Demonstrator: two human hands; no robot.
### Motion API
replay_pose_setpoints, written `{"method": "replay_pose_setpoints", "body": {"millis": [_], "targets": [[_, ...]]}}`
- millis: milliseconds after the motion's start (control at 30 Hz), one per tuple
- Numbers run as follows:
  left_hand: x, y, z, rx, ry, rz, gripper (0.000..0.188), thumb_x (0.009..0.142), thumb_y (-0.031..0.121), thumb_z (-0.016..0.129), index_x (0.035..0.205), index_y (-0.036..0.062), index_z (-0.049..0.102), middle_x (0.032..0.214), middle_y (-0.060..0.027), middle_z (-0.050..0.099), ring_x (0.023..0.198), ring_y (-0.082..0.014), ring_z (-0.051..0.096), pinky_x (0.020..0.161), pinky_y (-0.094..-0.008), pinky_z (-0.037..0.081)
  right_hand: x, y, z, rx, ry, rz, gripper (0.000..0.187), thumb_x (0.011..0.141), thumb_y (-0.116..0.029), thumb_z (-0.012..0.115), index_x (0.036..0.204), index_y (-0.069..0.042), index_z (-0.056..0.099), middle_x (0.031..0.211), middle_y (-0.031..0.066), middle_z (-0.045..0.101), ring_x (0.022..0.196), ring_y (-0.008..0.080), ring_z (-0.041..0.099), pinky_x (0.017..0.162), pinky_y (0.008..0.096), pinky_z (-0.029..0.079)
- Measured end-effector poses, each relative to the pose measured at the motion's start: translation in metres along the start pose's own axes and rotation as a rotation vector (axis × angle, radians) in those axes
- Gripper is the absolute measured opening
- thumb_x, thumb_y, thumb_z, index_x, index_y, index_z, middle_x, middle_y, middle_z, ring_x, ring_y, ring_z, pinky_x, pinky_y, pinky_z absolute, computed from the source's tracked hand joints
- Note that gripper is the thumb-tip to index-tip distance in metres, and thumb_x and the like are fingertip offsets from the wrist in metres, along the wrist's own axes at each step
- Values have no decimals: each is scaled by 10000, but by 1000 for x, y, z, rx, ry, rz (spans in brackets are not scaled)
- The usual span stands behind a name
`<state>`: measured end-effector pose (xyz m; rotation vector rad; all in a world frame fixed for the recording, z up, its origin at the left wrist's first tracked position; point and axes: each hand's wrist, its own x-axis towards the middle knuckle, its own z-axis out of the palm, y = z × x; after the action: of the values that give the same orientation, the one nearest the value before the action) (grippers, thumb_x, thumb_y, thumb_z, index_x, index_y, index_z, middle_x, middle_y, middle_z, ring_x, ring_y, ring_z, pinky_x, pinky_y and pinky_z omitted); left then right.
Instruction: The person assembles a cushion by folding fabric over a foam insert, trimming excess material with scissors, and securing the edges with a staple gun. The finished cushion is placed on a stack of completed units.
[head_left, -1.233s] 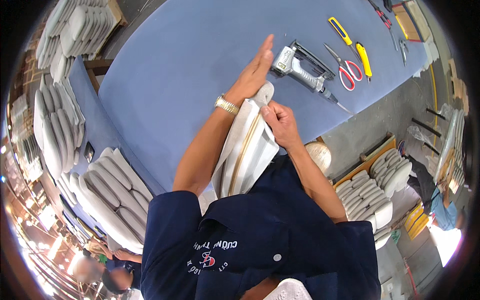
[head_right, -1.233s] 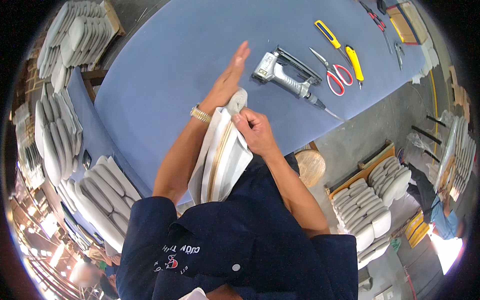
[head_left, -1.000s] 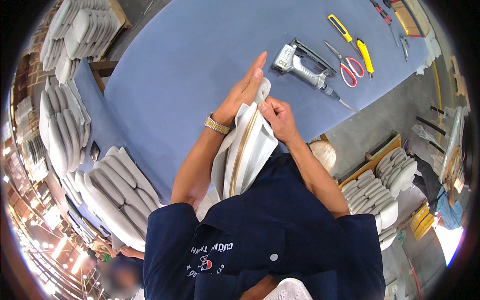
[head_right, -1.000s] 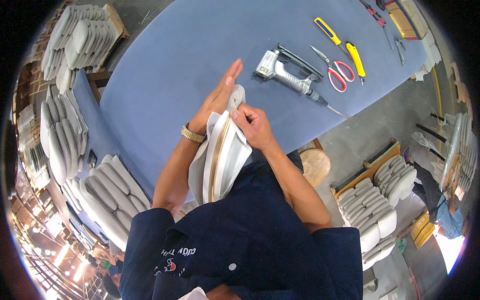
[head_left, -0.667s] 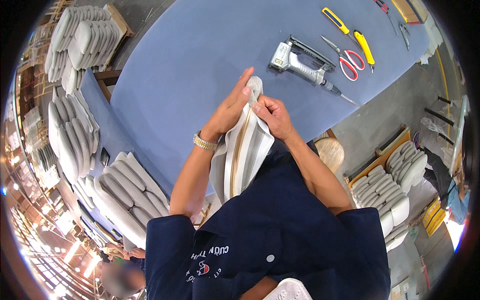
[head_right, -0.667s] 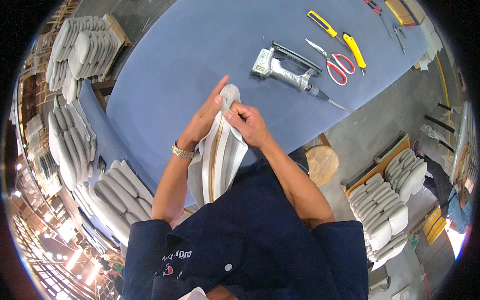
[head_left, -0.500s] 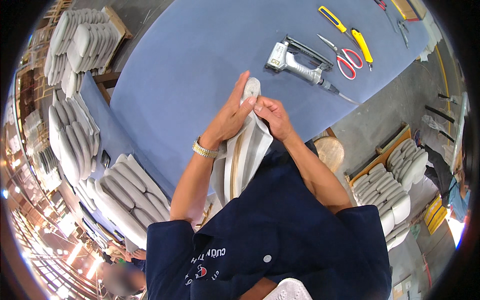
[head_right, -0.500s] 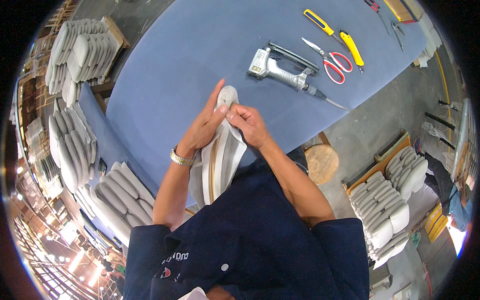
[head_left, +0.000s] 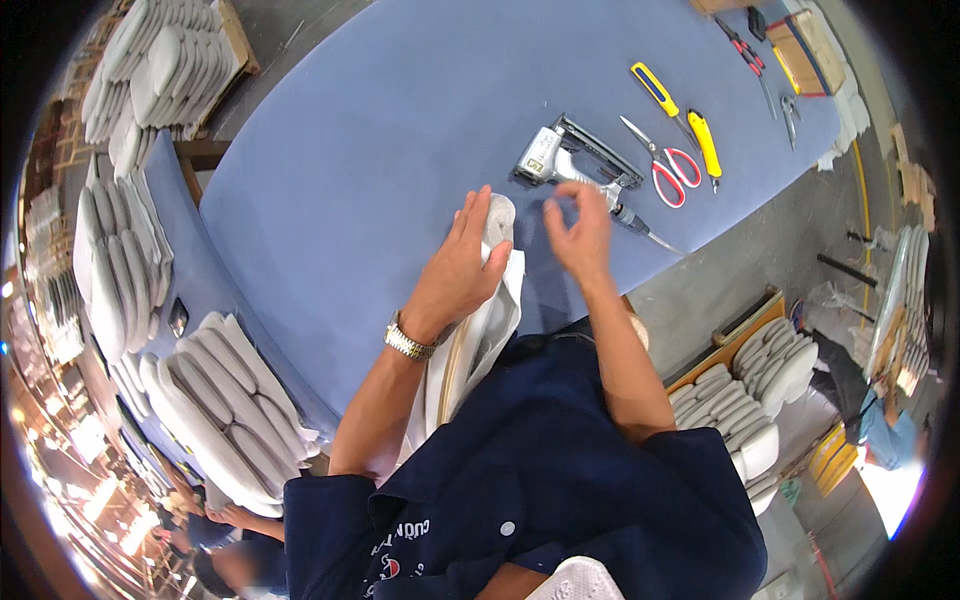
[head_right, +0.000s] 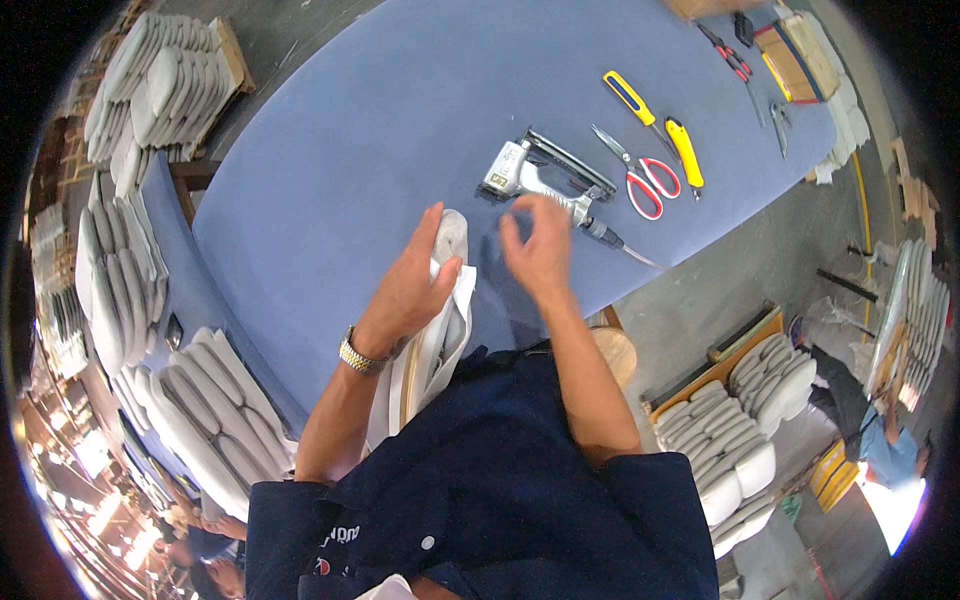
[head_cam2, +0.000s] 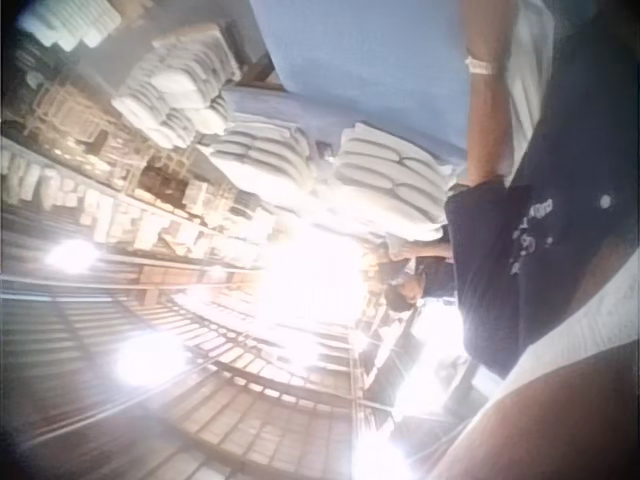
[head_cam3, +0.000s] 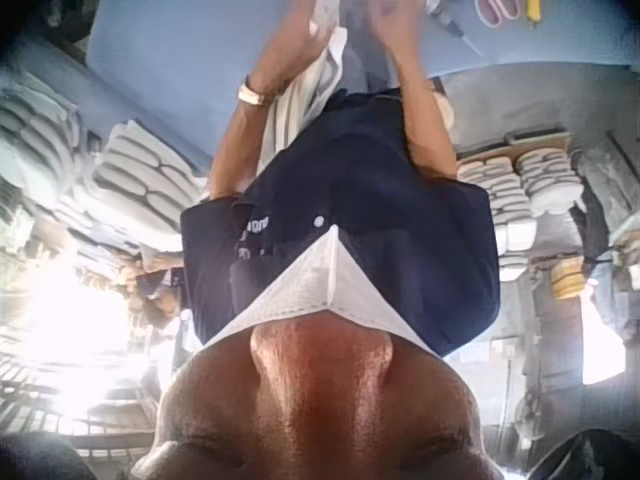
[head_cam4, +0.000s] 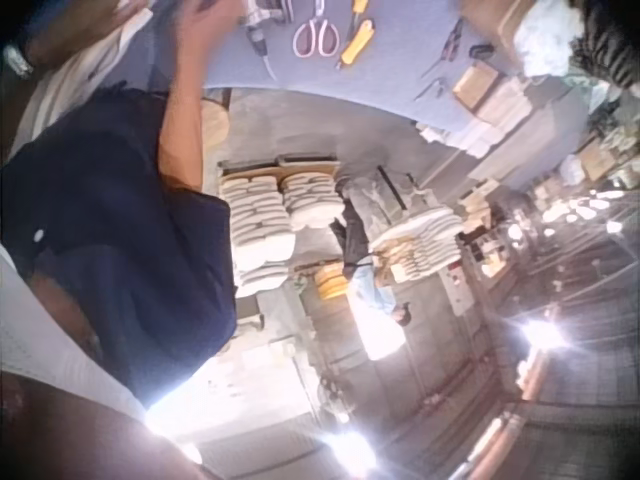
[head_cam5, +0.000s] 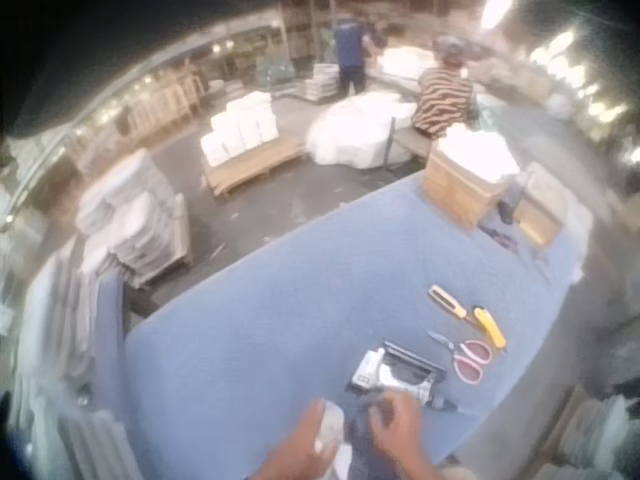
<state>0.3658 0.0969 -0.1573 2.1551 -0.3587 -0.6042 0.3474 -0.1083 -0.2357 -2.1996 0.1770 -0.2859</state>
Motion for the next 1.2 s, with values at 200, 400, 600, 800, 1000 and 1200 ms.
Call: {"method": "replay_pose_setpoints", "body": {"millis": [200, 400, 600, 800, 1000, 1200], "targets": [[-1, 0, 2, 81, -5, -55, 755, 1015, 332, 565, 1609, -11, 248, 1615, -333, 328, 1507, -446, 342, 1222, -458, 328, 54, 51, 10, -486, -264, 22, 712, 789, -87, 782, 1436, -83, 483, 1225, 206, 617, 1087, 427, 616, 938, 512, 513], [-3, 10, -2, 80, -32, -126, 765, 1012, 383, 557, 1630, 61, 243, 1644, -296, 299, 1504, -441, 350, 1201, -479, 363, 75, 38, -12, -235, -321, 153, 722, 768, -103, 795, 1438, -89, 525, 1188, 220, 658, 1089, 390, 654, 956, 440, 534], [-5, 8, 10, 128, -6, -147, 771, 1008, 378, 580, 1637, 95, 236, 1665, -240, 295, 1514, -425, 337, 1183, -486, 397, 18, -31, -105, 311, -426, 533, 540, 837, -159, 861, 1281, 41, 628, 1116, 91, 729, 984, 166, 685, 873, 350, 563], [-5, 14, 7, 151, -46, -193, 762, 994, 310, 599, 1641, 127, 240, 1675, -215, 289, 1533, -396, 313, 1167, -484, 425, -9, -67, -104, 334, -494, 77, 634, 739, -58, 803, 1352, -17, 645, 1201, 157, 705, 1075, 249, 683, 951, 339, 507], [-2, 18, 3, 119, -43, -201, 788, 947, 188, 620, 1641, 147, 250, 1679, -194, 293, 1537, -386, 309, 1137, -490, 460, -11, -75, -100, 250, -545, 54, 661, 721, -118, 806, 1354, -29, 639, 1260, 163, 703, 1070, 305, 707, 938, 367, 530], [-3, 15, 5, 96, -52, -186, 825, 913, 149, 646, 1640, 143, 256, 1676, -218, 285, 1537, -421, 294, 1133, -547, 452, -9, -87, -101, 215, -576, 226, 636, 730, -110, 801, 1340, -27, 640, 1256, 176, 701, 1104, 333, 709, 953, 379, 535]]}}
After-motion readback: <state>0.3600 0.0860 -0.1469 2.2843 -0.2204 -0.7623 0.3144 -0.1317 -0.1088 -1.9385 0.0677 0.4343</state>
